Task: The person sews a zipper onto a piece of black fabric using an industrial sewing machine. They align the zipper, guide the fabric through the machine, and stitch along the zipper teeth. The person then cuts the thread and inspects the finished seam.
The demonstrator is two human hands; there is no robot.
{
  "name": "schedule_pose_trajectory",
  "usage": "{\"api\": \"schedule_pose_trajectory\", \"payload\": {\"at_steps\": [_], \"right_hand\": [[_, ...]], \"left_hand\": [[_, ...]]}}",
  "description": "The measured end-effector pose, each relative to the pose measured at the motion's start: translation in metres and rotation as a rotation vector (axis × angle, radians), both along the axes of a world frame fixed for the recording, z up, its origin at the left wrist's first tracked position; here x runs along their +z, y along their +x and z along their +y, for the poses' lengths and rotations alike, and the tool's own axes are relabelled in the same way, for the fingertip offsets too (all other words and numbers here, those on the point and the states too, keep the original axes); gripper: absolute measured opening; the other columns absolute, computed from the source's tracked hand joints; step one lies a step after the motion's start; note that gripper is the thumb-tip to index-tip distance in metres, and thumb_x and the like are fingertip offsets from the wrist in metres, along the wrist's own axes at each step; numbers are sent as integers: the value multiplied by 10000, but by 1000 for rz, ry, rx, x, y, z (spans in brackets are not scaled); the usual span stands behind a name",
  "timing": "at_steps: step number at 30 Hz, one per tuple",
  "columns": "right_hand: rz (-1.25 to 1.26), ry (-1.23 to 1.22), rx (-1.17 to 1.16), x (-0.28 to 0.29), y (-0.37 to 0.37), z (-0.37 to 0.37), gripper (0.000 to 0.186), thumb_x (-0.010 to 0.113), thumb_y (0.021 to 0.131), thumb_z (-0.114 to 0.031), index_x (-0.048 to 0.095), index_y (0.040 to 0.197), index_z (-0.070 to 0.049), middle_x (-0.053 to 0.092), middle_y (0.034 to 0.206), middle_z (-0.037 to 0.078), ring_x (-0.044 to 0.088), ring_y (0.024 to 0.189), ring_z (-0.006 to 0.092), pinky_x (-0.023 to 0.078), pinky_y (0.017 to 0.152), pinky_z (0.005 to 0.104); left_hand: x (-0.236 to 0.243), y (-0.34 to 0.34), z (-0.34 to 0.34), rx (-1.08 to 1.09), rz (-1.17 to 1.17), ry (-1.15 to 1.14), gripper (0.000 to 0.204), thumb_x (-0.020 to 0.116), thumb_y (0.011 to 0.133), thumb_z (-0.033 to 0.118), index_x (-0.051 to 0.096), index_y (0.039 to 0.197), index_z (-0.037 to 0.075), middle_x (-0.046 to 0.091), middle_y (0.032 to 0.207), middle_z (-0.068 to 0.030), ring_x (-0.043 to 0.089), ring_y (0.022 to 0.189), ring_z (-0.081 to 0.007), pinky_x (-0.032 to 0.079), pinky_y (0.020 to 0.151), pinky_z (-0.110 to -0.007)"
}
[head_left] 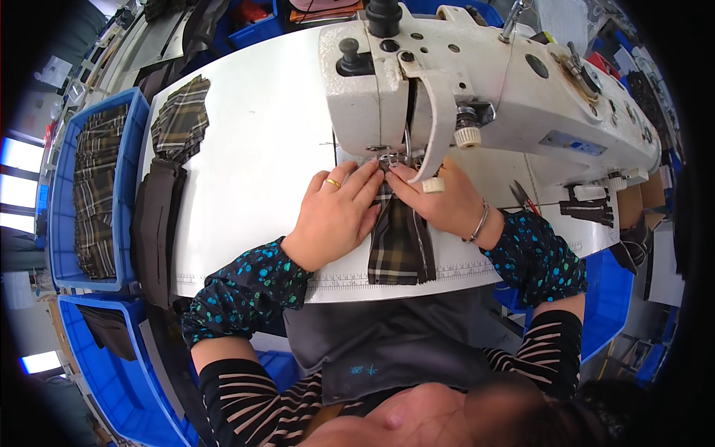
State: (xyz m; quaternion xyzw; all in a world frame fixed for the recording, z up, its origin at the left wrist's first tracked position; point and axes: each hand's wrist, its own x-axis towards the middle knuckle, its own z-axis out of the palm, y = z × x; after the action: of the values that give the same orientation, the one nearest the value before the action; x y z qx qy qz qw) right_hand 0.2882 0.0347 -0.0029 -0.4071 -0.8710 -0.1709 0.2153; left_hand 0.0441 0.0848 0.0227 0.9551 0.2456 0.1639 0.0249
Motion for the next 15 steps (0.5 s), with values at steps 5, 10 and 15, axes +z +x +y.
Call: {"api": "schedule_pose_trajectory", "payload": {"at_steps": [5,10,15], "right_hand": [[-15,-17,-30,0,2,2,299,666,908,-144,758,1192,-130,729,933,2,613,747,179,483,779,331],[-7,26,123,10,-5,-2,216,660,874,-173,737,1069,-121,728,997,1,632,788,162,481,767,330],[-31,-118,382,27,-18,-45,127,672,815,-192,684,905,-104,733,1061,38,636,811,167,475,721,316]], "left_hand": [[-2,0,5,9,-11,-44,562,729,897,191,622,1438,81,632,1454,-78,561,1332,-329,462,1030,-461],[0,-9,-14,20,61,12,552,731,892,168,632,1424,62,630,1473,-81,553,1359,-307,446,1081,-469],[8,-39,-76,-233,-34,86,352,759,823,118,777,1168,53,734,1300,-81,686,1185,-258,538,999,-437]]}}
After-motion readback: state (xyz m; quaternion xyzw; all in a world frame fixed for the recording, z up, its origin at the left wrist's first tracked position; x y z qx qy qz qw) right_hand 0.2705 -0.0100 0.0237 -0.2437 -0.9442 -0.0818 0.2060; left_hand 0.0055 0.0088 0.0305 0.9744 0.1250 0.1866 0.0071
